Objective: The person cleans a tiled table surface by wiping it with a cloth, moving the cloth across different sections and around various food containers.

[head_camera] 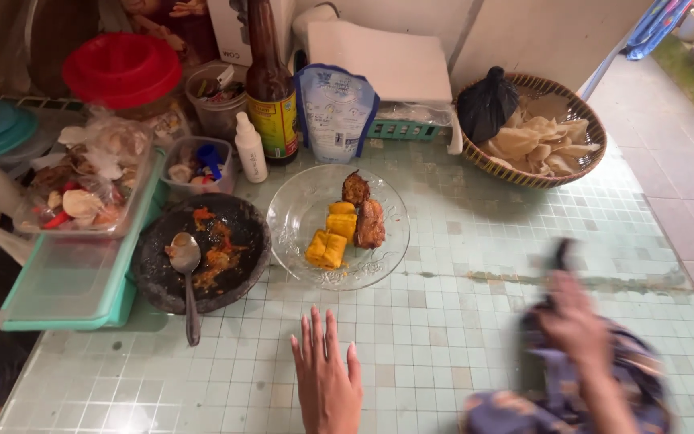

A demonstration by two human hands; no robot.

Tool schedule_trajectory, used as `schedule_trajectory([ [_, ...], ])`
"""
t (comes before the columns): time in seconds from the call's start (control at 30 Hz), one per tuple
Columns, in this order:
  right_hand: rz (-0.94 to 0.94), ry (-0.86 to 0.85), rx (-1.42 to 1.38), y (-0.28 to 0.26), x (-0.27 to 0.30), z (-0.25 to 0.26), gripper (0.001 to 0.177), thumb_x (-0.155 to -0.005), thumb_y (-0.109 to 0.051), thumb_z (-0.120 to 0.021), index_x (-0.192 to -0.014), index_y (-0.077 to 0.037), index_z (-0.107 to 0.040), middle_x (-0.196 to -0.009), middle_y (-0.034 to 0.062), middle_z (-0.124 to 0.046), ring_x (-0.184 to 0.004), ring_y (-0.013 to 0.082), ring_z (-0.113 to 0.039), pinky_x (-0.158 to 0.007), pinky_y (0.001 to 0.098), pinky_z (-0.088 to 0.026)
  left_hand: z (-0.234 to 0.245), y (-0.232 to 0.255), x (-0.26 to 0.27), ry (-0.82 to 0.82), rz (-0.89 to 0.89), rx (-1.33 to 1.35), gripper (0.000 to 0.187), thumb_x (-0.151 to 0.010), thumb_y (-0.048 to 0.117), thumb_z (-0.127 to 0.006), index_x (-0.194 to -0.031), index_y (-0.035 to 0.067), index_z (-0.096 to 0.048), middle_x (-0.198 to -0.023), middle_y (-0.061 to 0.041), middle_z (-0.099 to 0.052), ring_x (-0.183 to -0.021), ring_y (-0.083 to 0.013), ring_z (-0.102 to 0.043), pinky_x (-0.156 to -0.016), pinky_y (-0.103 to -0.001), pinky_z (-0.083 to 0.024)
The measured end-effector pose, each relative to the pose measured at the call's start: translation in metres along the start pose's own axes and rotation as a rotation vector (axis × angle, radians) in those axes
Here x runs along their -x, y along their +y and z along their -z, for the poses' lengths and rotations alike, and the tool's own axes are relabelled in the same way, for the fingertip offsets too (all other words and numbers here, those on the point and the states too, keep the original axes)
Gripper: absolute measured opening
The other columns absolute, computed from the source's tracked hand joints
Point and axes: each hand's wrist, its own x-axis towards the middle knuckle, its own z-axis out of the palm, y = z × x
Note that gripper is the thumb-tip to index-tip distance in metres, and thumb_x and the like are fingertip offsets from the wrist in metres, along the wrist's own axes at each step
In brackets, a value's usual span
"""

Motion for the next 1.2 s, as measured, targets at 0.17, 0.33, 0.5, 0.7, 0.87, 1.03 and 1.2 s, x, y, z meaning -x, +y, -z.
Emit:
schedule_trajectory([
  [0.17,0.364,0.05,-0.099,-0.182,-0.004,0.054,0.096,-0.072,-0.044,-0.076,-0.156,-0.024,-0.033,-0.161,0.0035,-0.037,-0.143,0.0284,-0.043,-0.113,0.0495,-0.037,-0.041,0.002,0.0,0.071,-0.06,0.094,0.067,-0.092,0.032,-0.059,-0.149,0.004,-0.038,-0.159,-0.019,-0.035,-0.146,-0.0392,-0.034,-0.116,-0.058,-0.027],
  [0.33,0.621,-0.071,-0.446,-0.223,-0.042,0.082,0.089,-0.075,-0.026,-0.07,-0.156,-0.005,-0.037,-0.161,0.0179,-0.039,-0.15,0.0324,-0.035,-0.121,0.0473,-0.023,-0.116,0.029,-0.019,0.037,-0.188,0.209,0.073,-0.088,0.03,-0.062,-0.152,0.005,-0.037,-0.158,-0.022,-0.037,-0.142,-0.0413,-0.039,-0.113,-0.059,-0.029],
  [0.5,0.503,-0.062,-0.412,-0.123,-0.106,0.053,0.089,-0.07,-0.025,-0.07,-0.154,-0.017,-0.044,-0.161,0.0073,-0.043,-0.149,0.026,-0.04,-0.121,0.0438,-0.033,-0.15,0.091,-0.054,0.05,-0.261,0.223,0.073,-0.088,0.03,-0.061,-0.152,0.004,-0.038,-0.159,-0.021,-0.035,-0.145,-0.0401,-0.036,-0.115,-0.058,-0.027],
  [0.7,0.162,0.041,-0.134,0.127,-0.133,-0.004,0.081,-0.082,-0.038,-0.068,-0.156,-0.021,-0.039,-0.16,0.0072,-0.042,-0.148,0.0289,-0.04,-0.116,0.0424,-0.039,-0.182,0.146,-0.092,-0.001,-0.331,0.186,0.071,-0.091,0.031,-0.06,-0.153,0.004,-0.036,-0.162,-0.019,-0.031,-0.149,-0.0376,-0.029,-0.117,-0.056,-0.026],
  [0.87,-0.185,0.136,0.056,0.251,-0.125,-0.049,0.075,-0.088,-0.034,-0.064,-0.157,-0.019,-0.04,-0.158,0.0104,-0.045,-0.146,0.0283,-0.042,-0.121,0.0462,-0.03,-0.229,0.167,-0.116,0.007,-0.389,0.231,0.075,-0.088,0.034,-0.061,-0.153,0.008,-0.035,-0.162,-0.019,-0.028,-0.149,-0.0368,-0.027,-0.116,-0.055,-0.024],
  [1.03,0.121,0.207,-0.056,0.147,-0.124,-0.02,0.077,-0.08,-0.037,-0.07,-0.149,-0.011,-0.046,-0.153,0.0099,-0.048,-0.139,0.0276,-0.049,-0.11,0.0403,-0.043,-0.282,0.237,-0.138,0.005,-0.387,0.268,0.081,-0.085,0.04,-0.061,-0.152,0.006,-0.032,-0.161,-0.019,-0.026,-0.148,-0.0366,-0.025,-0.115,-0.056,-0.022],
  [1.2,0.165,0.075,-0.17,0.084,-0.14,0.029,0.084,-0.075,-0.031,-0.068,-0.153,-0.014,-0.044,-0.158,0.0097,-0.045,-0.145,0.0261,-0.044,-0.117,0.0434,-0.034,-0.29,0.303,-0.156,-0.031,-0.379,0.193,0.082,-0.087,0.042,-0.057,-0.155,0.005,-0.03,-0.163,-0.018,-0.027,-0.149,-0.0339,-0.023,-0.119,-0.053,-0.019],
])
